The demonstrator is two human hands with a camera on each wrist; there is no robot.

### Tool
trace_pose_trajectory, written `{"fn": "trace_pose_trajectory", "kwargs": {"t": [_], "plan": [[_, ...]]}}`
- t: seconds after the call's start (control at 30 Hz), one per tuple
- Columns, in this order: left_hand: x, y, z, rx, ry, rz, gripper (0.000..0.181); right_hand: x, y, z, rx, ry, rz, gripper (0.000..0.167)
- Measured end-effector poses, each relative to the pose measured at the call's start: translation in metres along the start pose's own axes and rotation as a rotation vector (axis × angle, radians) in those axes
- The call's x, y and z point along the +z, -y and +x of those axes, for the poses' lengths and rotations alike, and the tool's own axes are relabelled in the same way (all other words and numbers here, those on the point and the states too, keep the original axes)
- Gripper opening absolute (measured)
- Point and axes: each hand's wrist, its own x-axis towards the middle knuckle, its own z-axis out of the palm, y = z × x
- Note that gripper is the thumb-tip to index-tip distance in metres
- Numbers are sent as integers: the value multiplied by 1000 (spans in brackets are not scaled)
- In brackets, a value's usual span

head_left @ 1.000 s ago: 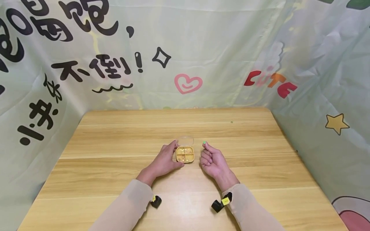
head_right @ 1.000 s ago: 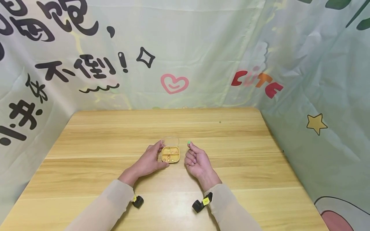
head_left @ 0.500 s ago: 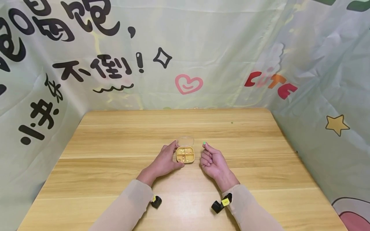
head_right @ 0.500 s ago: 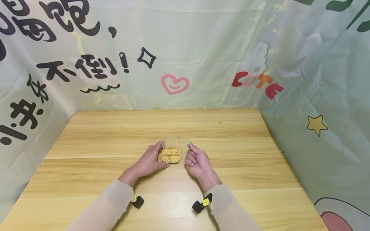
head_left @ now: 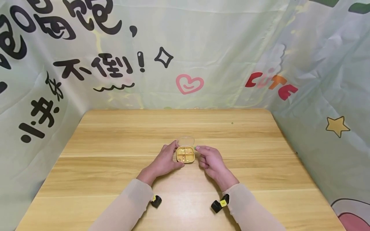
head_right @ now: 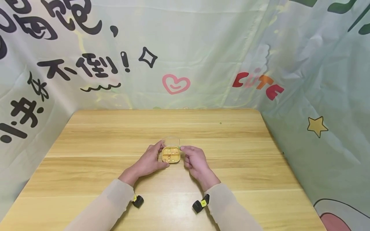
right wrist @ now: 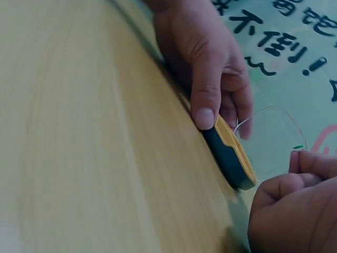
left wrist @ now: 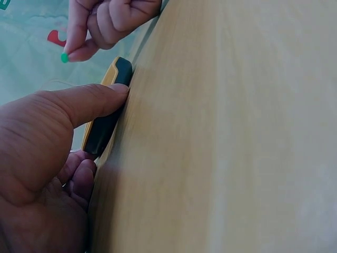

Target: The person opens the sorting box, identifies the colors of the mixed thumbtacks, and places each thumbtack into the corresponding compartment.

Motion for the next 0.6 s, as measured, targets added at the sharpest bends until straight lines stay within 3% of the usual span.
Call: {"fn": "trace_pose_trajectory", "kwargs": {"t": [0.1,0.23,0.33,0.6], "plan": [[0,0,0,8,-1,-1,107,2,1,0,-32,-59,-187,16],[0,0,1,6,4,3,107,2,2,-1,-108,-111,-520,21],[0,1,1,-1,7,8,107,3,4,-2,-201,-108,-753,15],[1,2,1,4,-4,11,105,11,6,-4,-405,-43,-1223,11]]}}
